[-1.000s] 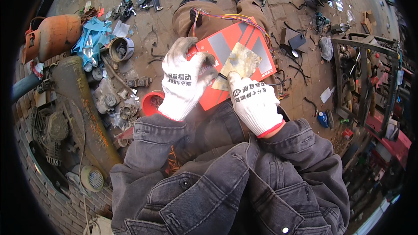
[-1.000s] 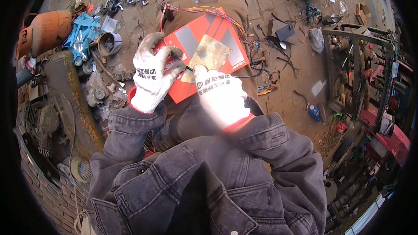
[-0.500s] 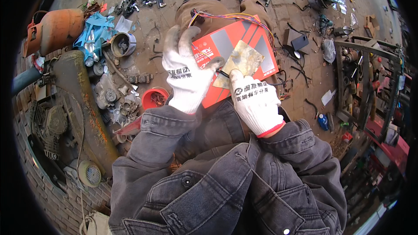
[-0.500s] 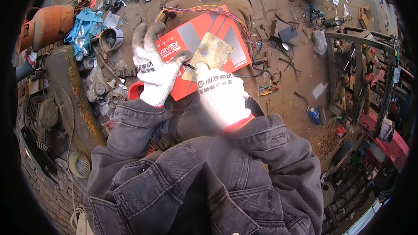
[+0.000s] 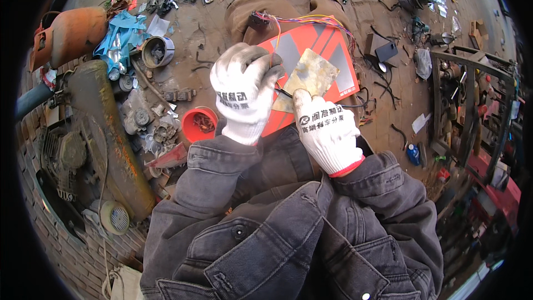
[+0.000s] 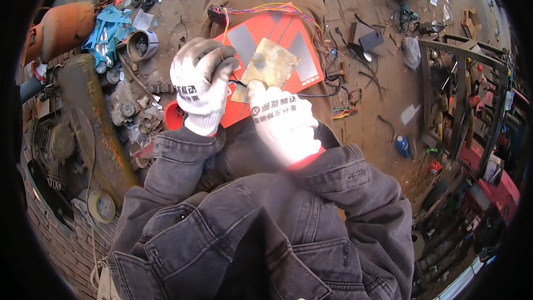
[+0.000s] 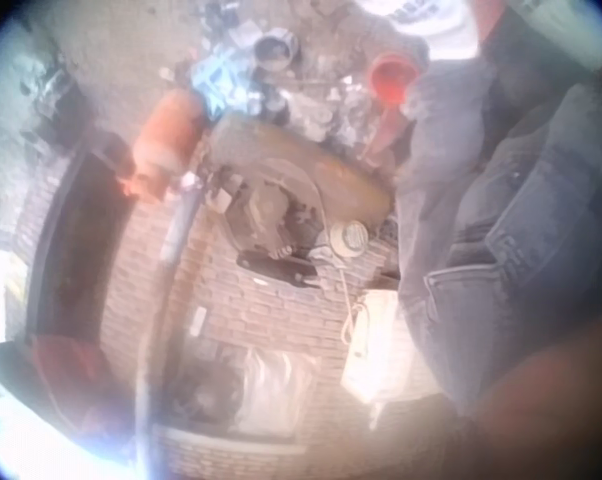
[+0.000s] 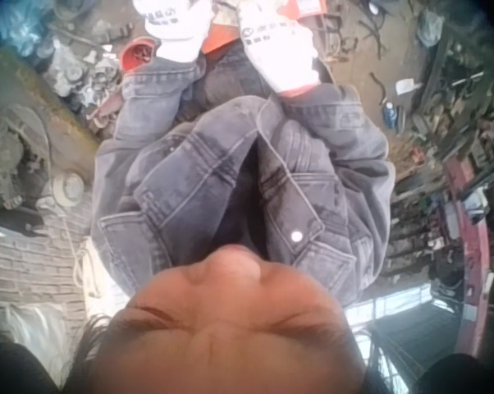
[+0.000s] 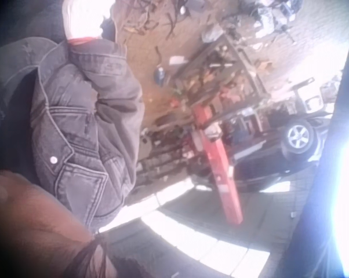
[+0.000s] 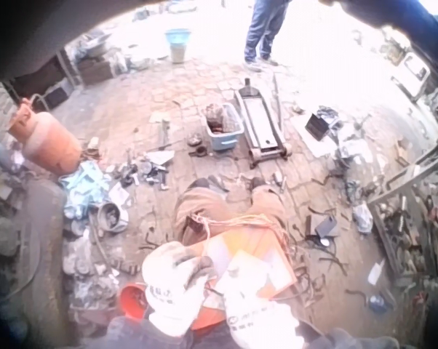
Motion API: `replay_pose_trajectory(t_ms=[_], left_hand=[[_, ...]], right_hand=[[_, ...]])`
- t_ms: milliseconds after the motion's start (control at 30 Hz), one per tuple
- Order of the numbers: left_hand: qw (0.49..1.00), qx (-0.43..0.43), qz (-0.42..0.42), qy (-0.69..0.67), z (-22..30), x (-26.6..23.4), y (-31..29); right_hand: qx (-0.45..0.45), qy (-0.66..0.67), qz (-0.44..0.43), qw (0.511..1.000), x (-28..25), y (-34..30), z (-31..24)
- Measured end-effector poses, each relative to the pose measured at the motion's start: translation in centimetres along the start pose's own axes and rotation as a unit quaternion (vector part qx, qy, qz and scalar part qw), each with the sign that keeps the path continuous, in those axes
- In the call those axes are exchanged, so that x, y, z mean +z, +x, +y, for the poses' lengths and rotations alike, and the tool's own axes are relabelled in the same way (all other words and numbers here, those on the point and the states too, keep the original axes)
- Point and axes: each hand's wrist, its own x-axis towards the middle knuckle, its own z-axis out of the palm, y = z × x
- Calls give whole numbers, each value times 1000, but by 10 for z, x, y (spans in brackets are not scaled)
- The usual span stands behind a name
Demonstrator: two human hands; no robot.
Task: The person sits on the ground and repeatedly strips the insulation from a black wire using a small knife. The wire is held against a red box while the person scrapes and cuts the outer layer to expose the inner conductor.
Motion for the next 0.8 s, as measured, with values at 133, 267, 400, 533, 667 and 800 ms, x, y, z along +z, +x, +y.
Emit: replay_pose_trajectory(t_ms=[133,267,400,533,667,800], left_hand=[[994,-46,-46,83,2,3,0],[992,-64,-41,97,7,4,-3],[993,-67,-22,96,9,6,-5],[993,-64,-16,96,10,8,-5],[993,-70,-26,96,11,7,-6],[991,-69,-25,108,11,8,-7]], right_hand=[[10,-49,12,999,2,1,-5],[-8,-40,6,999,-1,2,-2],[-24,20,-17,999,-7,4,3],[-12,45,-44,998,-8,4,6],[-29,53,-26,998,-7,3,9],[-42,70,-14,997,-5,1,13]])
